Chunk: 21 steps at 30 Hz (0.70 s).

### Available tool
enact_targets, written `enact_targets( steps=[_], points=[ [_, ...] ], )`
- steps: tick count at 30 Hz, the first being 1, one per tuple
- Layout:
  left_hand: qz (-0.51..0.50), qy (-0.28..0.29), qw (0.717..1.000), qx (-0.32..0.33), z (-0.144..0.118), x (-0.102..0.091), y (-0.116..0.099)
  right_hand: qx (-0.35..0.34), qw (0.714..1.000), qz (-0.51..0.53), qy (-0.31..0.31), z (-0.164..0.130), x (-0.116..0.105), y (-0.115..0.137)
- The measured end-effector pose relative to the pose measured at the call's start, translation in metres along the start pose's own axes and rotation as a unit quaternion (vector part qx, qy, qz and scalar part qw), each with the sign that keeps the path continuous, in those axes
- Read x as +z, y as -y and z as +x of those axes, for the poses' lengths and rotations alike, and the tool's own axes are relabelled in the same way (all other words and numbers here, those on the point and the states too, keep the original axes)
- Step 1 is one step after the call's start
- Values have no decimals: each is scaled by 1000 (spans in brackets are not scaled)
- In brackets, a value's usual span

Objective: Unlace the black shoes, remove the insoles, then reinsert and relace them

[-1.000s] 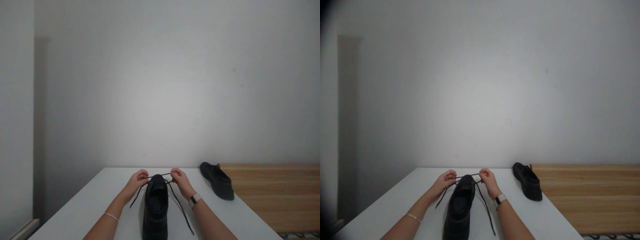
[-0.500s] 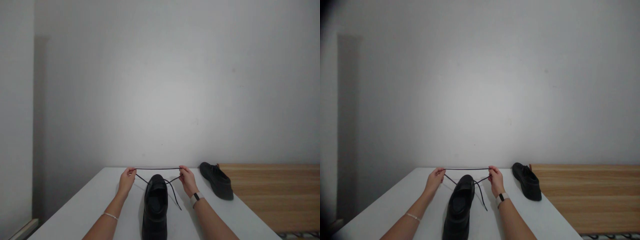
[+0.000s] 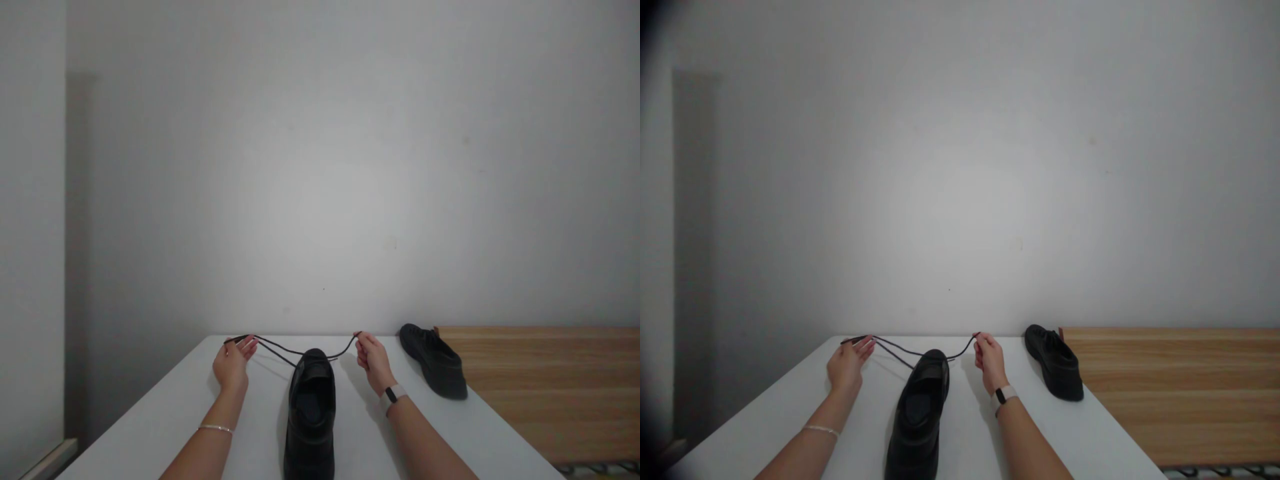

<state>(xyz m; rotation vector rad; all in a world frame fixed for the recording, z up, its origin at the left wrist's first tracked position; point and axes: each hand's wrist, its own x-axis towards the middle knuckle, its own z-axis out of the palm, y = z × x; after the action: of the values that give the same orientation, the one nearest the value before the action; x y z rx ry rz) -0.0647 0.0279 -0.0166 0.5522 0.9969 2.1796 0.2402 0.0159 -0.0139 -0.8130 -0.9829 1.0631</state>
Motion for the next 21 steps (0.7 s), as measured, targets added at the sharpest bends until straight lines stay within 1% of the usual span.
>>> enact_targets(
  steps=[2,4,5,7,10,12,13,14,16,17,18,19,21],
  points=[
    [-19,-17,998,56,5,-2,0,16,999,-19,34,-4,6,-2],
    [-19,-14,994,104,8,-2,3,28,997,-37,60,-7,11,-5],
    [-6,0,993,119,9,-2,4,32,996,-46,71,-9,12,-6],
    [41,45,988,140,9,0,7,36,994,-64,85,-11,15,-8],
    [141,127,968,165,3,6,8,30,990,-97,98,-14,16,-11],
    [196,199,948,152,-6,9,8,26,987,-121,107,-14,17,-12],
    [217,250,934,133,-12,11,8,27,984,-133,114,-15,17,-13],
    [235,309,915,109,-19,12,7,28,982,-144,121,-15,17,-13],
    [256,431,863,60,-34,13,8,33,976,-166,137,-15,16,-15],
    [259,478,839,37,-41,13,8,35,974,-174,143,-14,16,-16],
    [257,510,821,16,-47,12,8,36,972,-178,148,-14,16,-17],
    [253,529,810,-6,-52,12,9,35,971,-181,152,-14,16,-18],
    [248,541,802,-40,-58,11,8,34,970,-183,158,-14,16,-20]
  ],
)
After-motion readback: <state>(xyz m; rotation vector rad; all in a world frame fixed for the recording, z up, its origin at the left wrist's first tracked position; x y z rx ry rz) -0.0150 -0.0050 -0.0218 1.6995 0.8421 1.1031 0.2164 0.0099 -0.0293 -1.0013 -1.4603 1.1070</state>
